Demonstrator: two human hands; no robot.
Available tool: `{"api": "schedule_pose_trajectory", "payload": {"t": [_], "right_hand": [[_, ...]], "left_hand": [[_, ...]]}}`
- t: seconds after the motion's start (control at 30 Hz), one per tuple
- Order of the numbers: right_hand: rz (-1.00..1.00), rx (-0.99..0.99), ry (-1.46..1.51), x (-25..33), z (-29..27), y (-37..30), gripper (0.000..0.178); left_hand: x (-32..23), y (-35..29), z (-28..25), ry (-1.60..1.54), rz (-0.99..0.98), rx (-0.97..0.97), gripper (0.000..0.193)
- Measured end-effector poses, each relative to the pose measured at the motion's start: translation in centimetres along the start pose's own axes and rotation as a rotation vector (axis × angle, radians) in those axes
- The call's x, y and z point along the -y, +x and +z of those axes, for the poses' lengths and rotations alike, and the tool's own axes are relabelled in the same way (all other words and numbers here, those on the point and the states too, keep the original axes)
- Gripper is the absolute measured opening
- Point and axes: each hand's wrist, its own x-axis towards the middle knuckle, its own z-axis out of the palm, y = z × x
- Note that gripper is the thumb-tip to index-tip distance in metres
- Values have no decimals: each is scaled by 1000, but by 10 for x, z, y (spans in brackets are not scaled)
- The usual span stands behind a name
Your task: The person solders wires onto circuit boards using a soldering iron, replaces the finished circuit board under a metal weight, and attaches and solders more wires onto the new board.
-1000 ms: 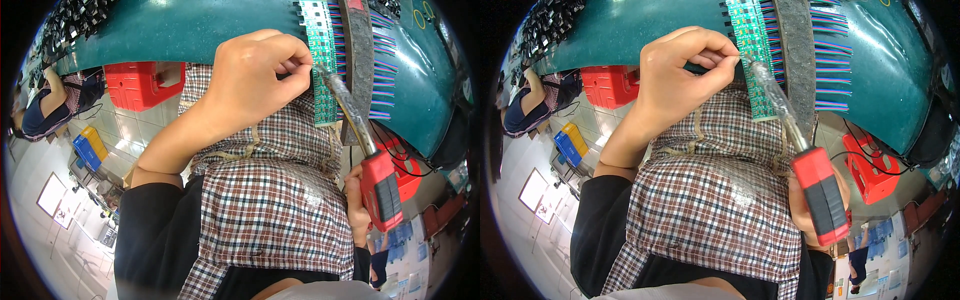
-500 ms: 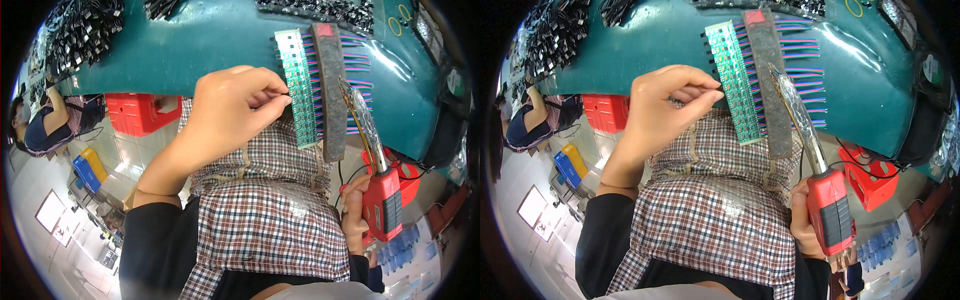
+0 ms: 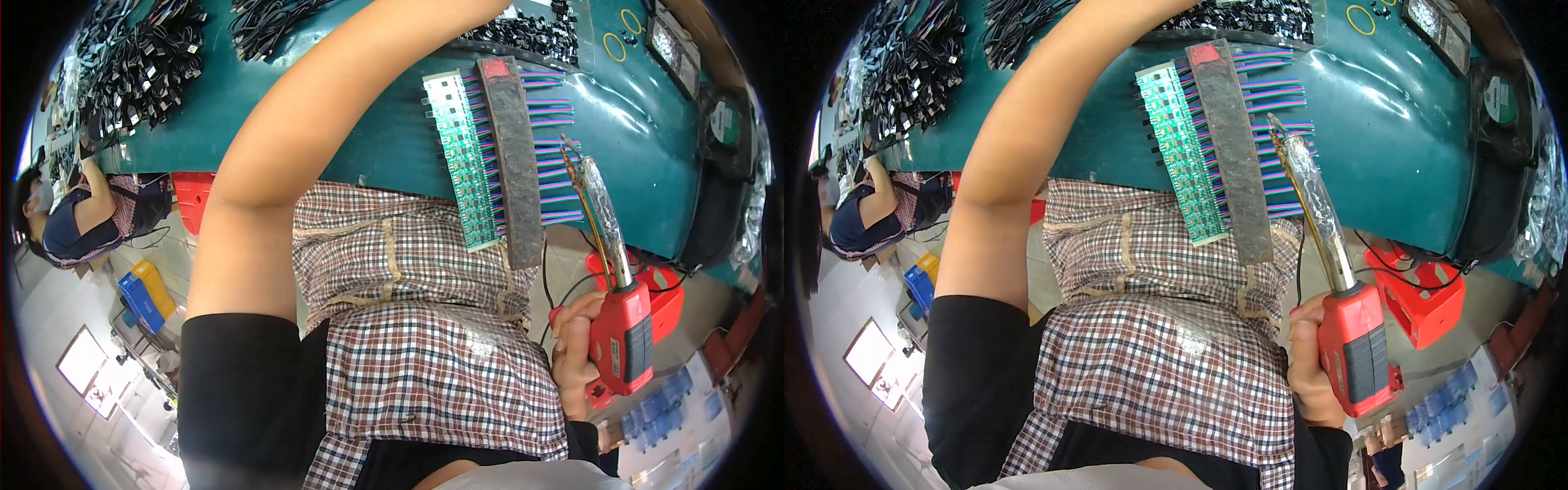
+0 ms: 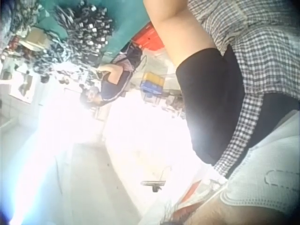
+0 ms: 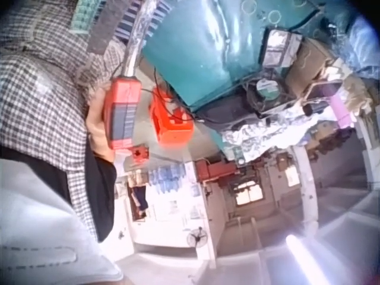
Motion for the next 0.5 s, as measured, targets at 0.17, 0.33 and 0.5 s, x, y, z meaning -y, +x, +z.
{"api": "schedule_pose_trajectory", "payload": {"t": [0.17,0.33,0.5], "right_hand": [[14,-60,35,-3,1,2,13],[-15,-29,106,-2,0,7,12],[-12,-59,107,-9,3,5,12]], "left_hand": [[-9,-3,-7,11,142,-146,19],[-18,-28,-61,-406,-85,-65,20],[-22,-71,-72,-708,-136,-47,9]]}}
